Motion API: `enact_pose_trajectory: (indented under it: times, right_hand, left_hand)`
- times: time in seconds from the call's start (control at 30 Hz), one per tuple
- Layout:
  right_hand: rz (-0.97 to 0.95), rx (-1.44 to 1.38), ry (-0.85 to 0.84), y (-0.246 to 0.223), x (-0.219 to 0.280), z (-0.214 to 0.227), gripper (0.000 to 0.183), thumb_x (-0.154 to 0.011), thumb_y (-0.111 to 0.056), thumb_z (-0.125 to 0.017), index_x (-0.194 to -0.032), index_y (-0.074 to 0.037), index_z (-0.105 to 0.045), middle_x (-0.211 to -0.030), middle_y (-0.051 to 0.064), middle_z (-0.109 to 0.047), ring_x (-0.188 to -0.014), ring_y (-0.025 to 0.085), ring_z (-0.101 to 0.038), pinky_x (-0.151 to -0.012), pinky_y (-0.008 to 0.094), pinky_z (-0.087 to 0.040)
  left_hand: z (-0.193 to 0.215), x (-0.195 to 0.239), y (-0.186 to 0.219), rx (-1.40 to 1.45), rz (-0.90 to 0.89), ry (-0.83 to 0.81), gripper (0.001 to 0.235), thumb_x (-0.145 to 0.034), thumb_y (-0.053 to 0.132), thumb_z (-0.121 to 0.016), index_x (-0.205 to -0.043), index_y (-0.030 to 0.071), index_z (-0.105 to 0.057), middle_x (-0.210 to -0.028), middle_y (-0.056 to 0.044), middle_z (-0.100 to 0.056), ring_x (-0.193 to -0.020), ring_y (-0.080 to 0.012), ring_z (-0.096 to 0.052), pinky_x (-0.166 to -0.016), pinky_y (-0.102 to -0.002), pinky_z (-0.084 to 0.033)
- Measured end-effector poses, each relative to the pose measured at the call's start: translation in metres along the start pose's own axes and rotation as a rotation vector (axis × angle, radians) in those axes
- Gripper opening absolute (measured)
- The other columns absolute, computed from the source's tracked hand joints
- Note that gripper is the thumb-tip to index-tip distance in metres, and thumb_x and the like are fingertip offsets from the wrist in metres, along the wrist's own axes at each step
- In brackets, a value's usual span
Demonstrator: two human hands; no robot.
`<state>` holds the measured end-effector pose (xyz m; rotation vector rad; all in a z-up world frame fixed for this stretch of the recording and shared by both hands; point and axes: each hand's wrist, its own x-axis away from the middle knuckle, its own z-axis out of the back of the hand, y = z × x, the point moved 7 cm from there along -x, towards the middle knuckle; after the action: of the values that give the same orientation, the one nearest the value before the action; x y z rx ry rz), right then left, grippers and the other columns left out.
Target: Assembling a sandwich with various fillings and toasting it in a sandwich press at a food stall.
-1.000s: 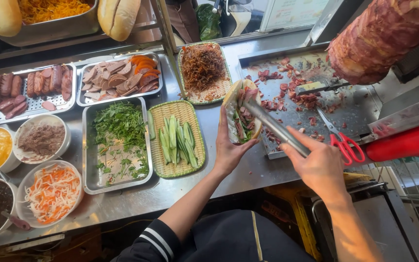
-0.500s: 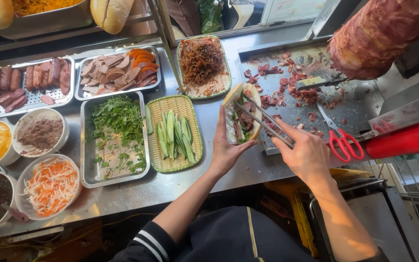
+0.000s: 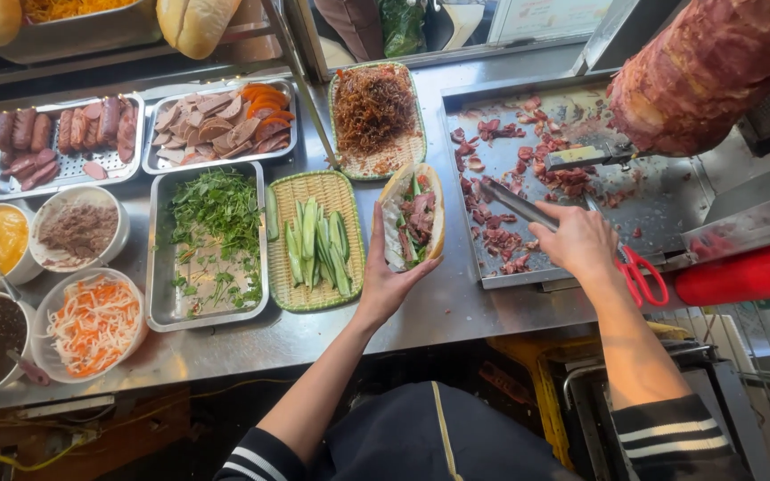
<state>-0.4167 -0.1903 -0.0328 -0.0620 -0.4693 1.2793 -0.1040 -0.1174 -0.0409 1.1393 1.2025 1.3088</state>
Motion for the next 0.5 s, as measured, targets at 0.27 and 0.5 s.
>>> enact_pose_trajectory:
  times: [0.27,0.5]
  right_hand:
    - [-0.006,-0.173,-0.002,-0.023,0.066,0.061,0.044,-0.089,-0.046,-0.072,-0.132,-0.037,-0.071,-0.120,0.027,-0.073,-0.119,0.050,-0.062,-0.103,0.055,-0.049]
    - [0.167,-0.146,-0.025,-0.054,0.091,0.068,0.049,-0.089,-0.044,-0.070,-0.138,-0.036,-0.069,-0.051,0.002,-0.047,-0.048,0.017,-0.033,-0.049,0.036,-0.030]
  left_hand:
    - [-0.007,-0.002,-0.008,0.058,-0.004,-0.035,0.119,-0.081,0.018,-0.089,-0.167,0.026,-0.008,-0.168,-0.026,-0.018,-0.154,-0.0484,-0.017,-0.112,-0.056,-0.045]
    - [-0.029,-0.003,0.002,-0.057,-0.159,-0.087,0.115,-0.081,0.027,-0.086,-0.165,0.023,-0.007,-0.172,-0.010,-0.021,-0.157,-0.0295,-0.027,-0.123,-0.046,-0.032]
